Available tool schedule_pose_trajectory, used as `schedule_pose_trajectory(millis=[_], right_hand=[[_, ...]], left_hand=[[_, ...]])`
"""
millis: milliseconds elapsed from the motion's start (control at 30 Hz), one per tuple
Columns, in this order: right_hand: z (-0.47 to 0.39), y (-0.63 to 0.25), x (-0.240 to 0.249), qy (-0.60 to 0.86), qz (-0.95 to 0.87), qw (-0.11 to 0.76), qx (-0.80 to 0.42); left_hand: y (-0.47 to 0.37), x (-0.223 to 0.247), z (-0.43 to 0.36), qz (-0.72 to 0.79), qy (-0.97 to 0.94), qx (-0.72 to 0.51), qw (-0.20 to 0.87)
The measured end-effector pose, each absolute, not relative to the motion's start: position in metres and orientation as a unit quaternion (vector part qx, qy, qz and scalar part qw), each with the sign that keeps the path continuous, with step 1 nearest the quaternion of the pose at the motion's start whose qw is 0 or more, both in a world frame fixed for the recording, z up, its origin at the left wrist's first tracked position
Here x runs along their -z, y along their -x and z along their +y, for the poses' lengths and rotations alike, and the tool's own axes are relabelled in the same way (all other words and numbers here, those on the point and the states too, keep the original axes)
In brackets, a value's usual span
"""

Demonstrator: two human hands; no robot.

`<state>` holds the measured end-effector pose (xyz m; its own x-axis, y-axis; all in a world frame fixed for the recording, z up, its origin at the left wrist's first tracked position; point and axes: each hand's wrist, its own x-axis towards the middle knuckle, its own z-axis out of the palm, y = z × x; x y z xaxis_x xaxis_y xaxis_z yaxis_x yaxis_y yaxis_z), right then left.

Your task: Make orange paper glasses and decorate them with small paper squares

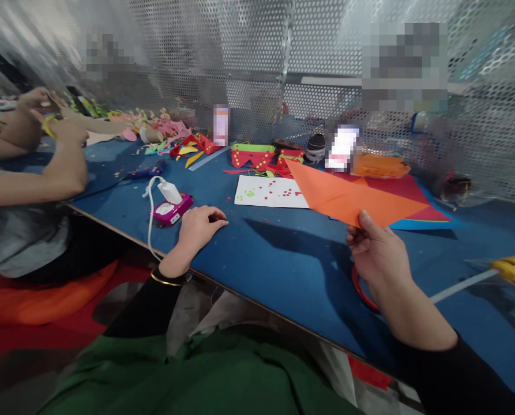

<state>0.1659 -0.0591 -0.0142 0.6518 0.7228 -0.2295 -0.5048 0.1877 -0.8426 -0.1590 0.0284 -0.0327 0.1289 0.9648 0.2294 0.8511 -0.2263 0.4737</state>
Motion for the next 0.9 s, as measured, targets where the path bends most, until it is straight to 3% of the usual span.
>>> schedule_pose_trajectory(millis=[533, 900], right_hand=[[-0.058, -0.165, 0.014, 0.484, -0.127, 0.765, -0.405], [-0.055, -0.172, 0.015, 0.494, -0.130, 0.768, -0.387]], left_hand=[[0.151, 0.019, 0.034, 0.601, -0.769, -0.188, 0.106], [0.078, 0.014, 0.138, 0.584, -0.776, -0.215, 0.103]])
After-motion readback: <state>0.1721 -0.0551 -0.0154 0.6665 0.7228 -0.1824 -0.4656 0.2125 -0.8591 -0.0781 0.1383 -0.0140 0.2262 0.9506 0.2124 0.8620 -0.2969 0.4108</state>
